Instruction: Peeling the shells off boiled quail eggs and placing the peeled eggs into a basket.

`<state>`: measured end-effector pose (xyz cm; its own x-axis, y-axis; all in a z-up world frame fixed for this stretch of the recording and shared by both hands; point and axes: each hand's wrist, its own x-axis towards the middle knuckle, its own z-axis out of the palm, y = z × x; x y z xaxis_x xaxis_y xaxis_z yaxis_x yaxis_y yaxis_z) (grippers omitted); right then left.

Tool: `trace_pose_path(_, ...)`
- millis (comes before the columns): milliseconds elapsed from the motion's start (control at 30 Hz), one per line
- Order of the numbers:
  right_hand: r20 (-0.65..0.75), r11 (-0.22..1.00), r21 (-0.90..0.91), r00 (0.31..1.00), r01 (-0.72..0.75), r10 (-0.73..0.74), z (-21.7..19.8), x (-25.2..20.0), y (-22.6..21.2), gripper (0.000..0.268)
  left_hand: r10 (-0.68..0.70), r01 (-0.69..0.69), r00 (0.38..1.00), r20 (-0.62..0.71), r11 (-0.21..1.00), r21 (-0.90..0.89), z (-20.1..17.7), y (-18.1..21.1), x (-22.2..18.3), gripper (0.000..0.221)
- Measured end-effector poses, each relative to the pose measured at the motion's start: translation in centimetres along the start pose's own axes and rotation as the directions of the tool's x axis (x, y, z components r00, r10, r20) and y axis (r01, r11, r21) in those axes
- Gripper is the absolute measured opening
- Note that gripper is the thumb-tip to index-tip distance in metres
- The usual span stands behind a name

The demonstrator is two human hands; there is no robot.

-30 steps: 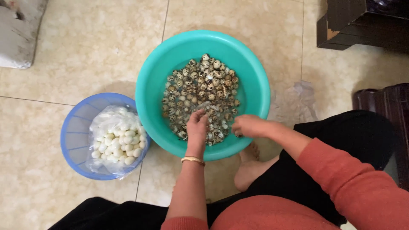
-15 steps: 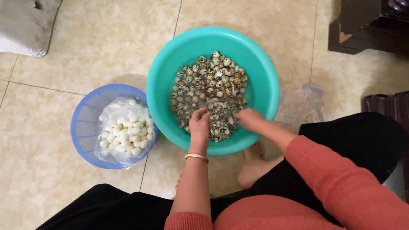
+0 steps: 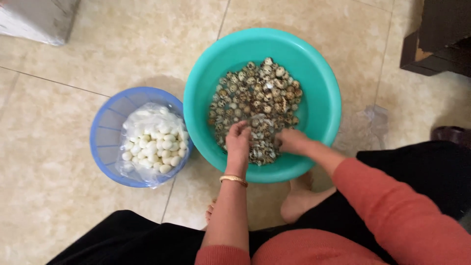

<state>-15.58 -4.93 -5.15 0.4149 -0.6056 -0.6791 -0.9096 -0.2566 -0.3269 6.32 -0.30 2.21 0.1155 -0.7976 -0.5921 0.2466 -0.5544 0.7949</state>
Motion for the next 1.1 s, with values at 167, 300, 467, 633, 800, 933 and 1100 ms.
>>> trace_pose_path(167, -0.041, 0.992, 0.118, 0.998, 0.044, -0.040, -7.3, -6.9, -3.8, 0.020, 0.005, -0.004, 0.999, 0.034, 1.000, -0.026, 1.0, -1.1, 0.6, 0.039)
trace_pose_path(300, -0.019, 0.902, -0.304, 0.945, 0.307, -0.328, 0.3, -6.6, 1.7, 0.009, 0.032, -0.032, 0.999, 0.043, 0.999, -0.003, 2.0, -1.8, 0.3, 0.037)
trace_pose_path(467, -0.270, 0.855, 0.417, 0.940, 0.308, -0.207, -1.2, -7.1, 0.5, 0.019, 0.029, -0.034, 0.995, 0.093, 0.998, 0.060, 2.4, -4.4, 0.4, 0.039)
trace_pose_path(633, -0.213, 0.445, 0.879, 0.976, 0.168, 0.053, -3.7, -8.3, -1.5, 0.027, -0.088, 0.099, 0.956, 0.280, 0.995, -0.025, 3.1, -5.5, 0.3, 0.050)
trace_pose_path(800, -0.260, 0.244, 0.944, 0.955, 0.221, 0.142, -3.9, -8.5, -2.7, 0.024, -0.090, 0.163, 0.966, 0.244, 0.941, -0.298, 4.4, -6.5, 0.0, 0.041)
trace_pose_path(933, -0.279, 0.211, 0.946, 0.949, 0.245, 0.149, -3.5, -8.2, -2.8, 0.023, -0.057, 0.136, 0.969, 0.240, 0.934, -0.329, 4.6, -5.9, -0.8, 0.038)
trace_pose_path(1100, -0.364, 0.183, 0.921, 0.927, 0.343, 0.092, -5.8, -9.9, -4.0, 0.034, -0.070, 0.148, 0.980, 0.187, 0.884, -0.444, 4.8, -3.6, -1.6, 0.028)
